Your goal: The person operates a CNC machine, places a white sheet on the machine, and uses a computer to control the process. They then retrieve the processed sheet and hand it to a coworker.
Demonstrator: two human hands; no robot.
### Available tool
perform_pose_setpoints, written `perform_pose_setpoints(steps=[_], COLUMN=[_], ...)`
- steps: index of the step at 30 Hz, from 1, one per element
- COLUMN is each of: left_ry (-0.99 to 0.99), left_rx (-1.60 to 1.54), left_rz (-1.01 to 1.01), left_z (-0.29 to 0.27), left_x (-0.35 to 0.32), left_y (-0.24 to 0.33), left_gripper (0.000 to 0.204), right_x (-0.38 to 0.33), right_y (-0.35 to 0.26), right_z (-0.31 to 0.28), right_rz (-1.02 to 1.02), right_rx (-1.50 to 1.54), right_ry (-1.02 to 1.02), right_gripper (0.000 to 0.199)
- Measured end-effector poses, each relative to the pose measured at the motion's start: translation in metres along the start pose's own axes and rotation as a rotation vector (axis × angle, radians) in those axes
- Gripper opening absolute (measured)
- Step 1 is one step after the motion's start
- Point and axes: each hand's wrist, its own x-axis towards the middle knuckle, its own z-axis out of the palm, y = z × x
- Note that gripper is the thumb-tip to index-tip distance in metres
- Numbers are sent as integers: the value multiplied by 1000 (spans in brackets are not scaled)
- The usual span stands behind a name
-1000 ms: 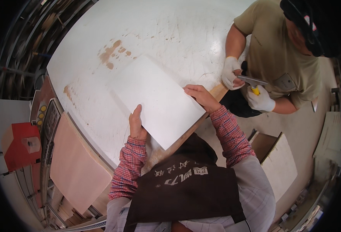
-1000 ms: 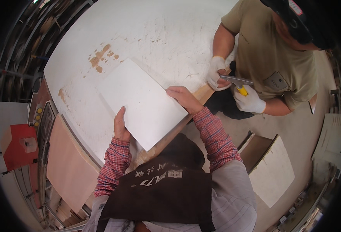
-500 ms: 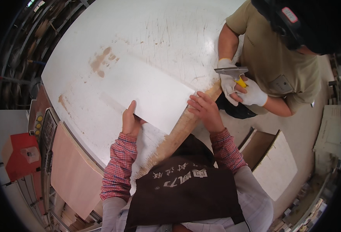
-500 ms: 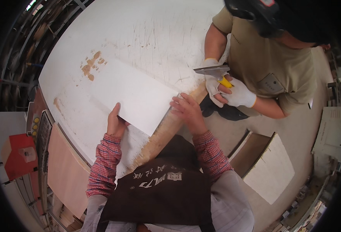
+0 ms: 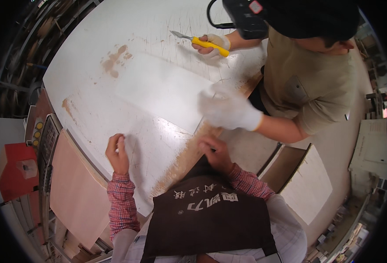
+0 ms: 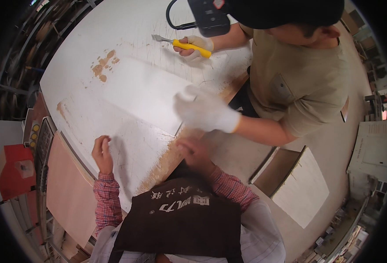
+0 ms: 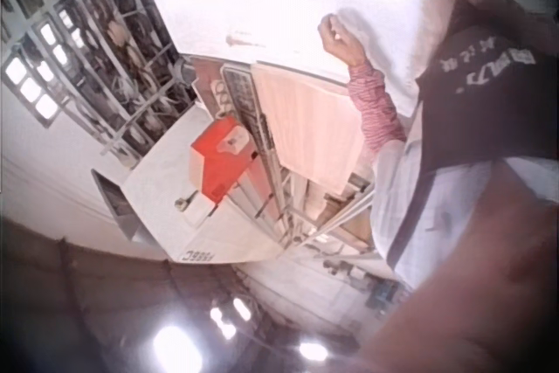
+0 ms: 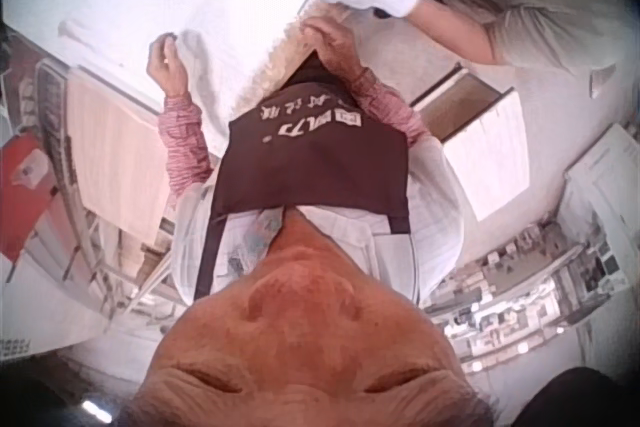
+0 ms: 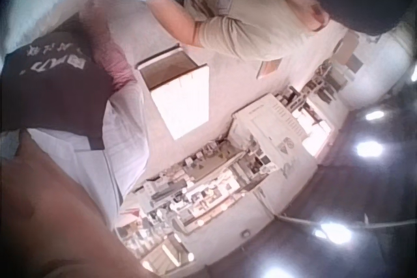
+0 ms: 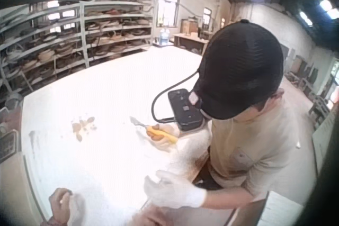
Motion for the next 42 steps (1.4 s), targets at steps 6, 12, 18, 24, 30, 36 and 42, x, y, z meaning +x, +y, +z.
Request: perform_pose_setpoints(steps=[6, 12, 18, 24, 30, 36, 42], left_ry=[213, 278, 273, 271, 271, 275, 278], left_rx=[504, 849, 817, 809, 814, 813, 797], left_rz=[170, -10, -152, -155, -149, -145, -161], left_z=[-82, -160, -159, -158, -157, -158, -156], left_x=[-41, -88, -112, -112, -112, -113, -111], left_y=[-61, -102, -125, -127, -128, -132, -124], left_gripper=[30, 42, 48, 50, 50, 49, 49], right_x=[-7, -10, -12, -14, -13, -13, -13], right_y=[-17, -18, -12, -8, -10, -7, -3], right_z=[48, 84, 105, 105, 106, 108, 109], right_rz=[-403, -518, -550, -524, -526, -530, -531], right_rx=[-185, -298, -448, -480, -492, -502, -509], right_ry=[-213, -231, -205, -221, -217, -217, -208], right_gripper=[15, 22, 27, 30, 30, 30, 29])
